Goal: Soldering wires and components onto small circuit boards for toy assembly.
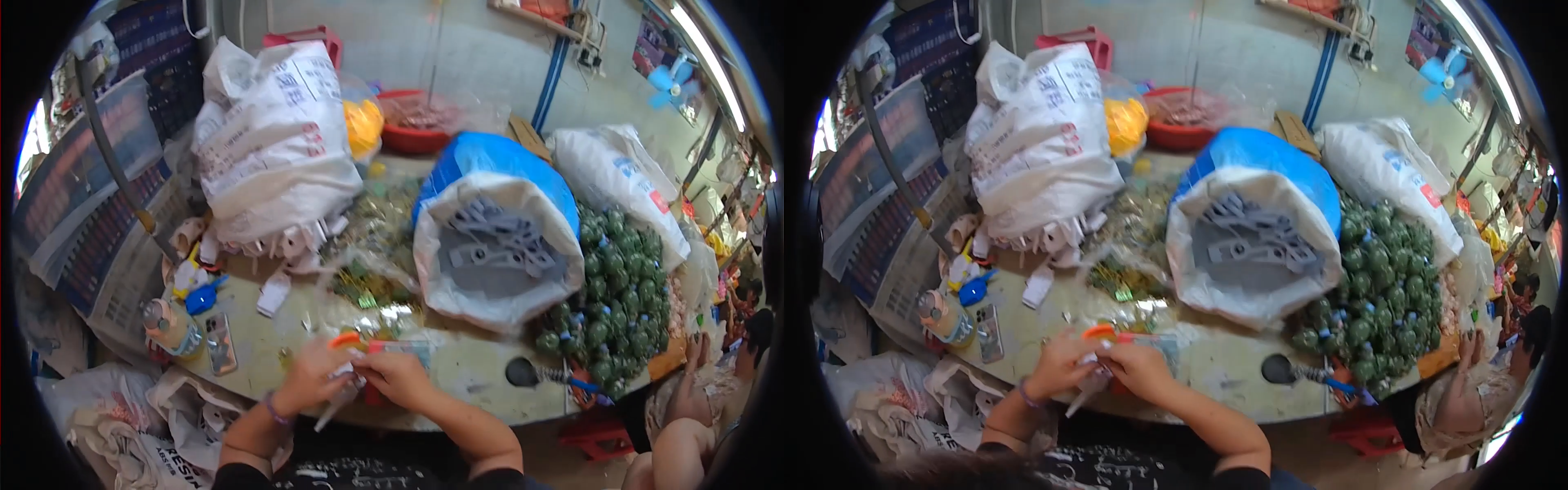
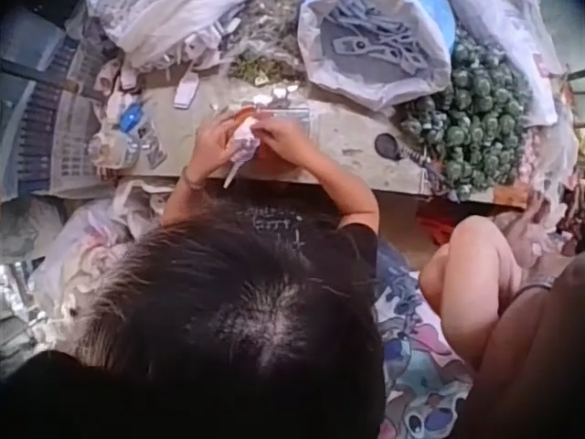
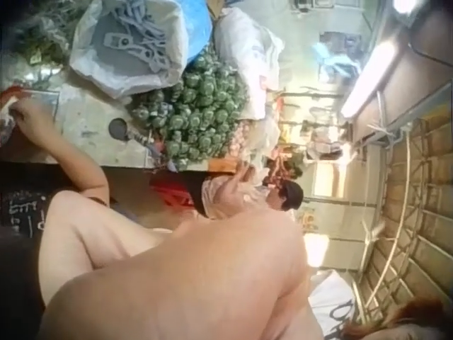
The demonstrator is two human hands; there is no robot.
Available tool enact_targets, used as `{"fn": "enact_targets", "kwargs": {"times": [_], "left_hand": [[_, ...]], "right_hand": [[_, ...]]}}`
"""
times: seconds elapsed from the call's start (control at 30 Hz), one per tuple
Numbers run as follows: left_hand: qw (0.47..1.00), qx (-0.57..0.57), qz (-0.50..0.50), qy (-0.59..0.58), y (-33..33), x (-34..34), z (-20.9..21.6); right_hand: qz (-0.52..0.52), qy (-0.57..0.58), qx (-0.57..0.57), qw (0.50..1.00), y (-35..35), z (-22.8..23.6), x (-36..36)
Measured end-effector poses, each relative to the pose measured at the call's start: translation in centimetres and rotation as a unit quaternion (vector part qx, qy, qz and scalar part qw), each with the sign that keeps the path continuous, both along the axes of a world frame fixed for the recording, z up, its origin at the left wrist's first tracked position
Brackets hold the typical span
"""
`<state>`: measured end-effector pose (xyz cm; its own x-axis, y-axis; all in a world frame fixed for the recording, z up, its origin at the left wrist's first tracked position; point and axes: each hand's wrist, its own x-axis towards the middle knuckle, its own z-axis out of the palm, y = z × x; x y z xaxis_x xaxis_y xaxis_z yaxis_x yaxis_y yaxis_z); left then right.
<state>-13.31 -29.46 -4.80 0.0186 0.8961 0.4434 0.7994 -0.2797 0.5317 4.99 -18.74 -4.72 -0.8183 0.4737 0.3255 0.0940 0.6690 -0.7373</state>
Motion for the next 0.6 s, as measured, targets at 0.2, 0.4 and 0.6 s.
{"fn": "enact_targets", "kwargs": {"times": [0.2, 0.4, 0.6], "left_hand": [[0.997, 0.005, 0.034, -0.065, 0.6, 1.4, -0.2], [0.967, 0.048, 0.121, -0.221, -0.1, 0.3, -0.3], [0.959, 0.069, 0.158, -0.226, 0.6, 1.8, 0.6]], "right_hand": [[-0.015, 0.042, 0.008, 0.999, 1.3, -0.5, 1.0], [-0.384, 0.008, 0.137, 0.913, 18.0, -2.3, 3.9], [-0.374, -0.332, 0.251, 0.829, 28.5, -11.5, 5.2]]}}
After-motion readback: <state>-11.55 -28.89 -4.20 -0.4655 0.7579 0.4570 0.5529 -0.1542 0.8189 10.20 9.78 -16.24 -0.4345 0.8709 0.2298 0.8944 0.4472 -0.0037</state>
